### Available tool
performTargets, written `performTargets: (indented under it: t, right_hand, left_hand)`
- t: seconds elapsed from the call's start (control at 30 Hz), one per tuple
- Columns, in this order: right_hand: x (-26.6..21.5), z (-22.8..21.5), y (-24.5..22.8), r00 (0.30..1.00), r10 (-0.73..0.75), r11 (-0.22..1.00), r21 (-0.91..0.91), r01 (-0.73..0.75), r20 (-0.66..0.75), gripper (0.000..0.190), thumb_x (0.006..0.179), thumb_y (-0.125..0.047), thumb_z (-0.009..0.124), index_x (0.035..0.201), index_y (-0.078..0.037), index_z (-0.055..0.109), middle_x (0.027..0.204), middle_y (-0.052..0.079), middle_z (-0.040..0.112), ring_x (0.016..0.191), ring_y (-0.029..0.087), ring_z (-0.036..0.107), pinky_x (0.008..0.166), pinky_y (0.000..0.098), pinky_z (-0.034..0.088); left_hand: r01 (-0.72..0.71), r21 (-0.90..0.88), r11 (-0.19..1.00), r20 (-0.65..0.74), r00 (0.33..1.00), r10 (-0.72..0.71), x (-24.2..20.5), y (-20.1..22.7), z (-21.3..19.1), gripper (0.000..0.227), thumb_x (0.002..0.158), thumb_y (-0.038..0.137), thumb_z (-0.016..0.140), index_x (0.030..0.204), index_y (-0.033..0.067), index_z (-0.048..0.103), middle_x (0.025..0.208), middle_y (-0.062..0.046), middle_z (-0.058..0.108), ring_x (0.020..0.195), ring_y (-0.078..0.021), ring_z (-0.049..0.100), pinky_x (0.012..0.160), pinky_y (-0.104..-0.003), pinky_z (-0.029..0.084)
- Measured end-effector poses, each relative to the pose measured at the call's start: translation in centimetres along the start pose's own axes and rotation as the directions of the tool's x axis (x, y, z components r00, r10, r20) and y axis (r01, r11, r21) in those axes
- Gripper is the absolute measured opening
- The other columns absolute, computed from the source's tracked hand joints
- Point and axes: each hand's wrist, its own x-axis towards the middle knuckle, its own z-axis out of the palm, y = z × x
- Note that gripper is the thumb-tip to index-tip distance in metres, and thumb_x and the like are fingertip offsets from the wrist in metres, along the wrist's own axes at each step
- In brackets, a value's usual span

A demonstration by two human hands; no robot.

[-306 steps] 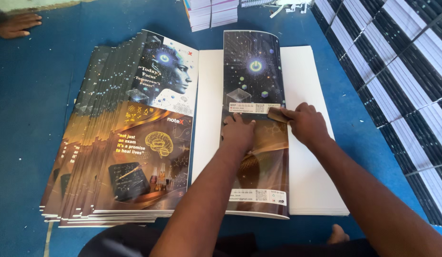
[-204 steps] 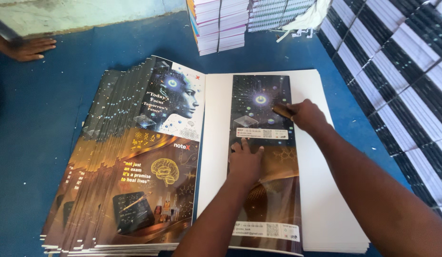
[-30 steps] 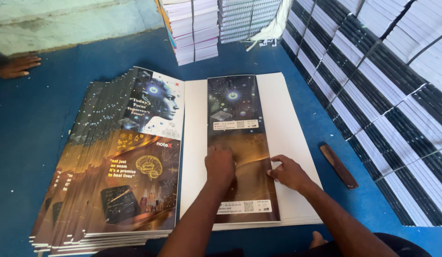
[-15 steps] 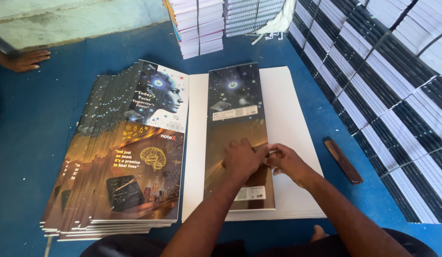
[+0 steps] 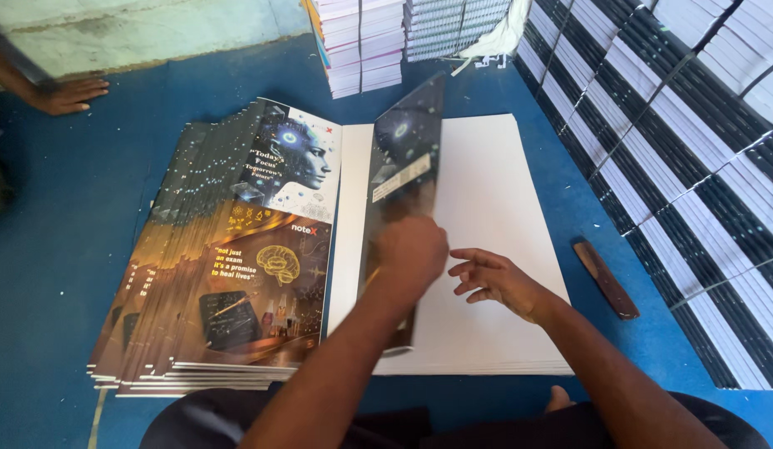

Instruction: The person inserts a printed cover sheet into a stack of blank pages, folds it over the spine, and uses a wooden block to press and crease the fold. The person repeats this process for multiple book units.

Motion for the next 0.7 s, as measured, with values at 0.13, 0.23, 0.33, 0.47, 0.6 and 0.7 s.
performTargets:
  t: [0.13, 0.23, 0.33, 0.47, 0.6, 0.7]
  right_hand:
    - [0.3, -0.4, 0.7, 0.998, 0.023, 0.991, -0.132, -0.030, -0.058, 0.072, 0.085, -0.036, 0.062, 0.151, -0.011, 0.046, 0.126, 0.011, 0.065, 0.109, 0.023, 0.069, 0.094, 0.0393, 0.056]
    - [0.6, -0.8, 1.4, 0.997, 0.029, 0.985, -0.168, -0.042, -0.076, 0.074, 0.085, -0.041, 0.064, 0.150, -0.011, 0.048, 0.122, 0.012, 0.067, 0.108, 0.023, 0.070, 0.093, 0.0385, 0.057]
    - [1.0, -1.0, 2.2, 0.996, 0.040, 0.981, -0.186, -0.055, -0.080, 0.077, 0.084, -0.044, 0.066, 0.150, -0.011, 0.048, 0.120, 0.011, 0.070, 0.107, 0.023, 0.072, 0.092, 0.0380, 0.057]
    - [1.6, -1.3, 2.8, 0.988, 0.078, 0.957, -0.267, -0.111, -0.132, 0.073, 0.085, -0.039, 0.070, 0.149, -0.013, 0.048, 0.117, 0.007, 0.073, 0.104, 0.021, 0.073, 0.090, 0.0364, 0.057]
    - [1.8, -1.6, 3.4, 0.976, 0.101, 0.939, -0.307, -0.157, -0.191, 0.065, 0.089, -0.030, 0.072, 0.148, -0.011, 0.051, 0.115, 0.007, 0.075, 0.099, 0.021, 0.073, 0.085, 0.0353, 0.059]
    - [1.9, -2.0, 3.6, 0.979, 0.079, 0.943, -0.306, -0.134, -0.186, 0.062, 0.091, -0.027, 0.070, 0.147, -0.009, 0.051, 0.116, 0.009, 0.075, 0.096, 0.022, 0.072, 0.082, 0.0351, 0.058]
  left_hand:
    - [-0.014, 0.050, 0.999, -0.208, 0.978, 0.024, -0.5, -3.1, -1.1, 0.020, 0.092, 0.016, 0.057, 0.091, 0.0045, 0.074, 0.095, -0.017, 0.075, 0.087, -0.0358, 0.075, 0.074, -0.047, 0.060]
    - [0.118, -0.012, 0.993, -0.213, 0.970, -0.117, -0.5, -6.2, -2.7, 0.022, 0.094, 0.017, 0.055, 0.096, 0.0018, 0.071, 0.093, -0.021, 0.075, 0.087, -0.0385, 0.074, 0.075, -0.049, 0.060]
    - [0.236, -0.091, 0.967, -0.175, 0.952, -0.249, -1.4, -10.0, -4.1, 0.024, 0.095, 0.019, 0.055, 0.102, 0.0030, 0.071, 0.097, -0.023, 0.074, 0.093, -0.0413, 0.073, 0.084, -0.052, 0.058]
    - [0.251, -0.273, 0.929, -0.270, 0.906, -0.325, -3.4, -15.2, -4.9, 0.027, 0.097, 0.022, 0.055, 0.114, 0.0058, 0.068, 0.100, -0.025, 0.073, 0.097, -0.0457, 0.070, 0.087, -0.056, 0.054]
    - [0.341, -0.290, 0.895, -0.273, 0.866, -0.418, -4.5, -19.7, -4.6, 0.027, 0.097, 0.021, 0.057, 0.118, 0.0074, 0.068, 0.103, -0.026, 0.072, 0.100, -0.0472, 0.068, 0.088, -0.056, 0.052]
    - [0.353, -0.370, 0.860, -0.247, 0.855, -0.457, -5.7, -22.8, -3.6, 0.029, 0.097, 0.020, 0.057, 0.123, 0.0091, 0.067, 0.103, -0.026, 0.072, 0.100, -0.0467, 0.069, 0.088, -0.056, 0.053]
